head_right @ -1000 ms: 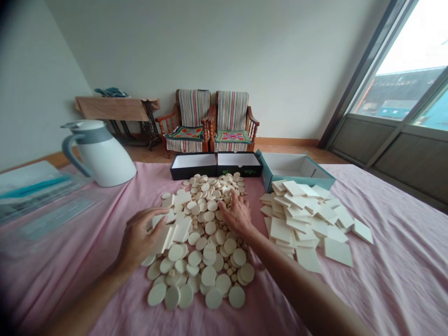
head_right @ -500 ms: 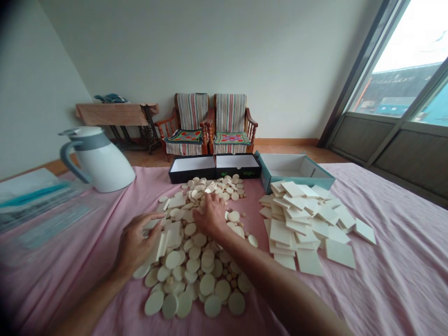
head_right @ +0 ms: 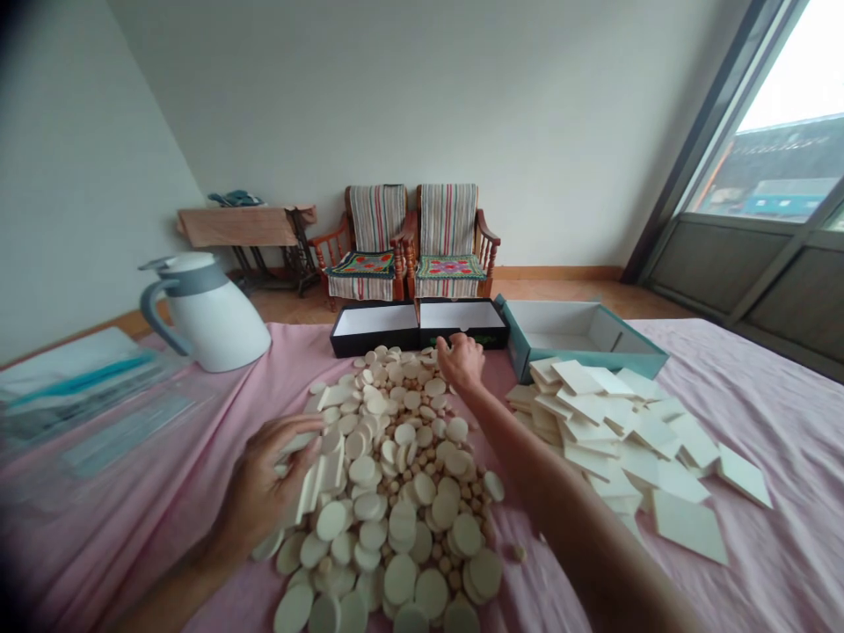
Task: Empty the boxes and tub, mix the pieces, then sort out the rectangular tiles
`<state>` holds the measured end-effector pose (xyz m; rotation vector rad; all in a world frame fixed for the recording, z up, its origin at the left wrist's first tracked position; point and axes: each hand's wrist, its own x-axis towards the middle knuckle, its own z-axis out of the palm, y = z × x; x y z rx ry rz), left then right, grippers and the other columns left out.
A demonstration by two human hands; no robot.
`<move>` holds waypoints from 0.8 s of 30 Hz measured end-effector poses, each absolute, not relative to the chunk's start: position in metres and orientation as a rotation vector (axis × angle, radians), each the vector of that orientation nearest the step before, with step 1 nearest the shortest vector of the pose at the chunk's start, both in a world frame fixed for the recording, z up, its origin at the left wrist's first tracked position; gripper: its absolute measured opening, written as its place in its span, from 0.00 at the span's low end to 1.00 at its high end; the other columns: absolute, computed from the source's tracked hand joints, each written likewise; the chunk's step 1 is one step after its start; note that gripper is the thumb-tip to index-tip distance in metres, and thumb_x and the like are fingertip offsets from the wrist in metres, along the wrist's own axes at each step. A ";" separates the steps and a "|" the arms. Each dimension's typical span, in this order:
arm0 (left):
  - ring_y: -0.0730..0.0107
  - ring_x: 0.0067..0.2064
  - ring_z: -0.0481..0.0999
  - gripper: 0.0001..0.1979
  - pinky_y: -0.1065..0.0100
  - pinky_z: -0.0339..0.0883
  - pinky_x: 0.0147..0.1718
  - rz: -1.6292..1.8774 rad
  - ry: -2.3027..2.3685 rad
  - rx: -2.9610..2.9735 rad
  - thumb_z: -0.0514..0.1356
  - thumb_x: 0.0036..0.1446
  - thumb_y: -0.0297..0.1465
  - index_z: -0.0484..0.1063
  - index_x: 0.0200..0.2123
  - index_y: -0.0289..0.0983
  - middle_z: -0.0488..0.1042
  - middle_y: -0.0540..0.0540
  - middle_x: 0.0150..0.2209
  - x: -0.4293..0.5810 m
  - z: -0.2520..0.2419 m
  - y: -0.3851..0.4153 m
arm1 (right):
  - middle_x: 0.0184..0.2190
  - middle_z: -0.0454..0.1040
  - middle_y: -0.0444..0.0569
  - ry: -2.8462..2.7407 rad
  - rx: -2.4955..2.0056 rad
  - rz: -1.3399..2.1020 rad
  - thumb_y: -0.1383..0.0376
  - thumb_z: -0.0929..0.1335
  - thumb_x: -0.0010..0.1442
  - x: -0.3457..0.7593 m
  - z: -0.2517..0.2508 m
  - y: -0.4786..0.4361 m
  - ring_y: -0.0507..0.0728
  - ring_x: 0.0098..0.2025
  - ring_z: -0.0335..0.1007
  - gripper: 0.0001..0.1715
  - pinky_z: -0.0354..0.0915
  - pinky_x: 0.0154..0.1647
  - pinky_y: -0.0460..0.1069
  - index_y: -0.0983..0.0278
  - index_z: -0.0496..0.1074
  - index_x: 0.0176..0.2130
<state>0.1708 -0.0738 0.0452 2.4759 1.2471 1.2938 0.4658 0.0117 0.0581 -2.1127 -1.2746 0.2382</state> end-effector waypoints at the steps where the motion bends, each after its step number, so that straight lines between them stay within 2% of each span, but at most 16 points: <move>1: 0.63 0.47 0.75 0.08 0.62 0.67 0.47 1.218 1.206 2.524 0.56 0.62 0.34 0.73 0.41 0.41 0.77 0.46 0.43 0.174 0.051 -0.073 | 0.49 0.74 0.63 -1.221 -2.165 0.255 0.54 0.60 0.63 0.477 0.054 0.020 0.66 0.53 0.67 0.26 0.61 0.52 0.57 0.69 0.74 0.48; 6: 0.61 0.49 0.75 0.09 0.60 0.66 0.48 0.936 1.073 2.680 0.56 0.62 0.36 0.73 0.42 0.40 0.78 0.46 0.43 0.192 0.072 -0.032 | 0.44 0.75 0.68 -1.065 -2.352 0.324 0.53 0.59 0.61 0.491 0.037 0.042 0.69 0.49 0.70 0.29 0.64 0.47 0.59 0.72 0.76 0.45; 9: 0.62 0.47 0.76 0.10 0.63 0.67 0.46 0.835 1.115 2.674 0.55 0.62 0.35 0.74 0.39 0.39 0.78 0.45 0.42 0.203 0.072 0.009 | 0.48 0.73 0.68 -1.098 -2.388 0.290 0.52 0.61 0.59 0.484 0.034 0.043 0.71 0.54 0.66 0.30 0.62 0.50 0.61 0.71 0.75 0.47; 13: 0.62 0.41 0.77 0.08 0.65 0.69 0.42 0.738 1.203 2.694 0.57 0.59 0.33 0.75 0.38 0.38 0.79 0.45 0.38 0.219 0.065 0.056 | 0.51 0.71 0.65 -1.266 -2.377 0.257 0.54 0.63 0.56 0.480 0.031 0.038 0.71 0.55 0.63 0.27 0.61 0.50 0.61 0.66 0.74 0.48; 20: 0.54 0.56 0.68 0.13 0.52 0.57 0.57 0.754 1.465 2.737 0.56 0.60 0.28 0.71 0.48 0.37 0.73 0.39 0.51 0.248 0.062 0.111 | 0.44 0.76 0.57 -1.597 -2.293 0.313 0.60 0.66 0.52 0.483 0.020 0.030 0.65 0.48 0.70 0.16 0.63 0.42 0.53 0.61 0.77 0.40; 22: 0.55 0.54 0.69 0.13 0.49 0.59 0.56 0.659 1.546 2.734 0.58 0.61 0.31 0.71 0.48 0.36 0.72 0.39 0.50 0.254 0.057 0.123 | 0.41 0.77 0.55 -1.664 -2.267 0.333 0.60 0.66 0.52 0.487 0.017 0.031 0.63 0.46 0.71 0.13 0.62 0.40 0.51 0.61 0.77 0.36; 24: 0.58 0.51 0.72 0.15 0.51 0.66 0.51 0.548 1.587 2.728 0.58 0.63 0.35 0.69 0.50 0.35 0.71 0.41 0.51 0.257 0.050 0.133 | 0.42 0.77 0.57 -1.673 -2.268 0.319 0.58 0.66 0.53 0.494 0.015 0.034 0.64 0.47 0.71 0.15 0.62 0.40 0.51 0.63 0.77 0.36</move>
